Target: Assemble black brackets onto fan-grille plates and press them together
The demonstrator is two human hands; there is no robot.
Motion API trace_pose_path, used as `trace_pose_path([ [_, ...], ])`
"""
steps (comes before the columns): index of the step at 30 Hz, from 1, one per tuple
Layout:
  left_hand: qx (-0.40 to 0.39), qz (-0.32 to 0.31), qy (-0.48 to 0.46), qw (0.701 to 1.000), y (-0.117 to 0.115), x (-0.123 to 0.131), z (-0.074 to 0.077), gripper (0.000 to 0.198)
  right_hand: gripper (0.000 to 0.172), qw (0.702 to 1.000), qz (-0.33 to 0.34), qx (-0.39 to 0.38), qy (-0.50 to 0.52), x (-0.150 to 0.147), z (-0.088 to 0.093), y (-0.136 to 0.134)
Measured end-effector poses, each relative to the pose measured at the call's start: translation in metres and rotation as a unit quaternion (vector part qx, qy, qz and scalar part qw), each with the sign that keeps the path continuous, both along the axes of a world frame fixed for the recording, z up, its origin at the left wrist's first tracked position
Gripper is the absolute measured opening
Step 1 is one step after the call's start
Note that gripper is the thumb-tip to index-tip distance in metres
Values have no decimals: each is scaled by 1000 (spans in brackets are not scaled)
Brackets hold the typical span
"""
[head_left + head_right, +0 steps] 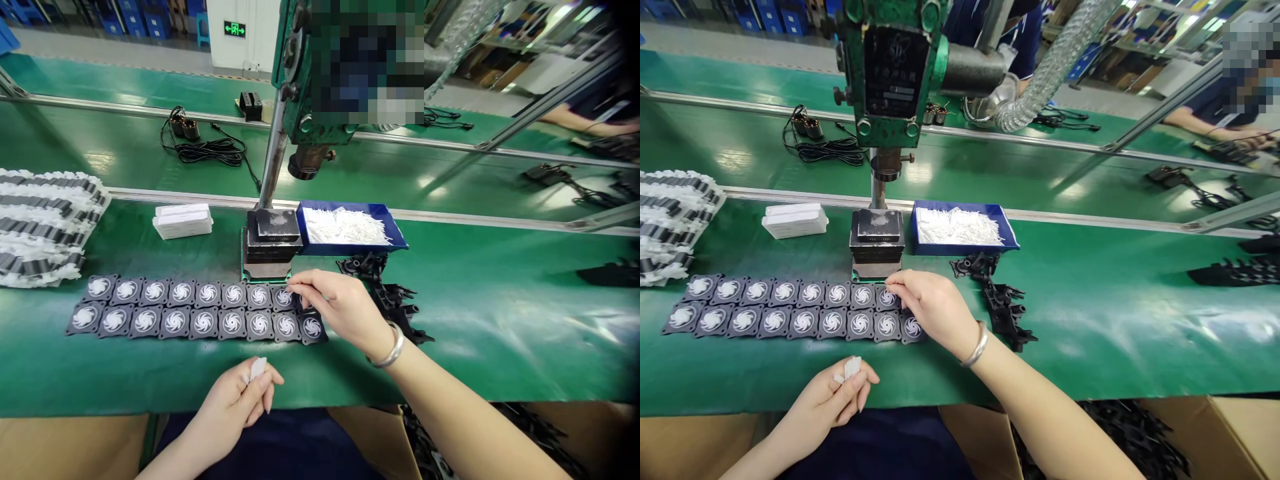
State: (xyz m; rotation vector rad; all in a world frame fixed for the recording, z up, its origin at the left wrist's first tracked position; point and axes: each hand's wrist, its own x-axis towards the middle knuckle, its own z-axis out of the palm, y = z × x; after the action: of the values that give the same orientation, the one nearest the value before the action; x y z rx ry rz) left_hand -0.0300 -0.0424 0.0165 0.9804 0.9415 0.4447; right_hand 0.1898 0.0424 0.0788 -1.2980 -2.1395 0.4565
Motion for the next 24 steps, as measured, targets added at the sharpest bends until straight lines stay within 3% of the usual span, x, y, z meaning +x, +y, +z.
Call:
trace_pose_path([
  [5, -12, -23, -3, 1000, 0, 0, 4, 48, 14, 998, 4, 59, -10, -2, -14, 1],
  [20, 8, -39, -3, 999, 1, -2, 0, 42, 12, 998, -1, 57, -15, -4, -17, 5],
  [24, 11, -44, 3, 999, 1, -3, -3, 41, 20, 996, 29, 49, -76, -6, -21, 8],
])
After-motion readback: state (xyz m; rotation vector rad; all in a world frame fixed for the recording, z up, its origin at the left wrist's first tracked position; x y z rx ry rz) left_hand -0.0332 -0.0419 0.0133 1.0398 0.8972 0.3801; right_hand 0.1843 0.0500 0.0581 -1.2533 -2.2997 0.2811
